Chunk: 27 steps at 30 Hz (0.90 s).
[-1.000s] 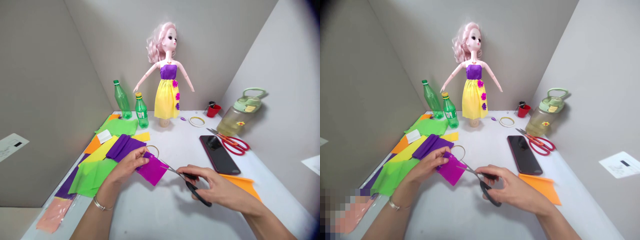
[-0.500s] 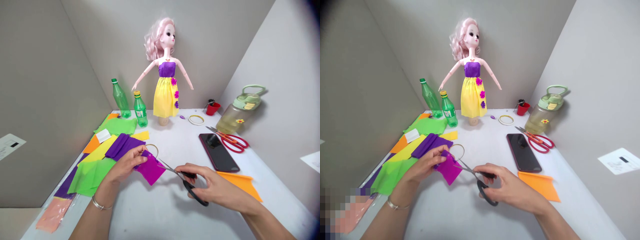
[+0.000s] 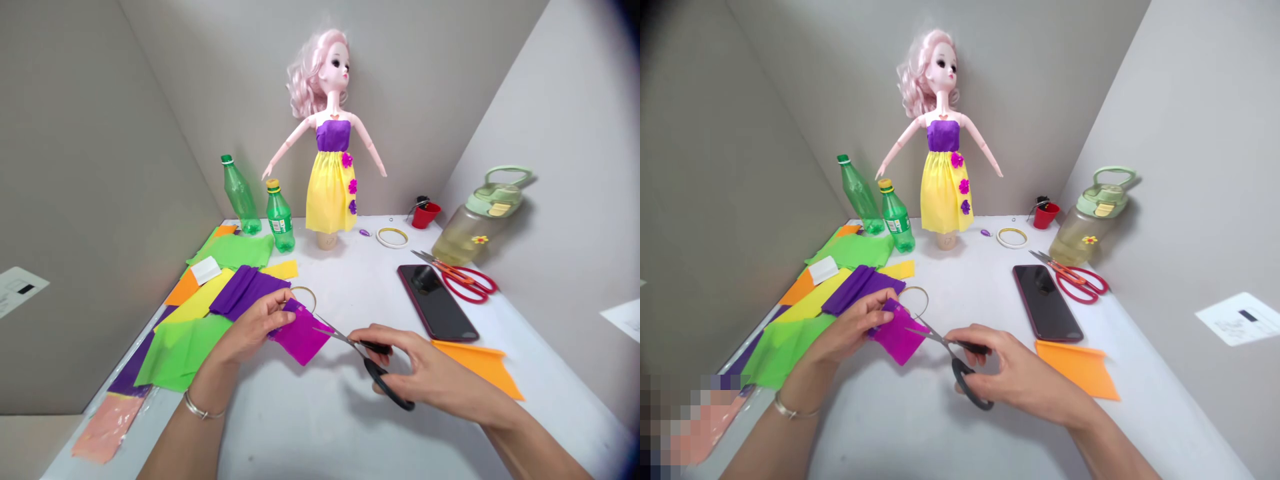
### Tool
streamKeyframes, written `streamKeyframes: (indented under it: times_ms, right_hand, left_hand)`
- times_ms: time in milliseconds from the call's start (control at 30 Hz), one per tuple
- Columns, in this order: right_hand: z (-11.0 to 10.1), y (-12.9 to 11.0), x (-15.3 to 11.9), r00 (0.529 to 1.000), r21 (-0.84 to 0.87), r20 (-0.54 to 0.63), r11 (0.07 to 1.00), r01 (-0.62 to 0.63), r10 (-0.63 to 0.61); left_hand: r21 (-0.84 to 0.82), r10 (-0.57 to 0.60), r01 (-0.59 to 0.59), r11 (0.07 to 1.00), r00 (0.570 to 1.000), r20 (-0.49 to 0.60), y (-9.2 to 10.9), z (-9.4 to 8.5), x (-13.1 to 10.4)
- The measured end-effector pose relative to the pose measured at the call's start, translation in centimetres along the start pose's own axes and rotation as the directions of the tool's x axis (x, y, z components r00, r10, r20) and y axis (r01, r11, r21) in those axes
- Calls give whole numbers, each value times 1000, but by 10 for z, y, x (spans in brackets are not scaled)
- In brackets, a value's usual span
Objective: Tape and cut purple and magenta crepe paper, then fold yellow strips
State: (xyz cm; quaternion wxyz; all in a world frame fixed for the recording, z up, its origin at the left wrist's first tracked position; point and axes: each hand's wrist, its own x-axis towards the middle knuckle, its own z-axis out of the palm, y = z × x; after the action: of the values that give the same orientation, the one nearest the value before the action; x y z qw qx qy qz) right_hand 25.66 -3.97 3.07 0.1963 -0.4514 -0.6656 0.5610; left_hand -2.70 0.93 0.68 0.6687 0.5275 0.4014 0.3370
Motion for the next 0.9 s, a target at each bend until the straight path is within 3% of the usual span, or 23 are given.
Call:
streamKeyframes:
  times_ms: [900]
  right_hand:
    - [7, -2, 2, 1000, 80, -5, 997, -5, 6]
  left_hand:
    - [-6, -7, 7, 1000, 1000, -2, 0, 1, -2]
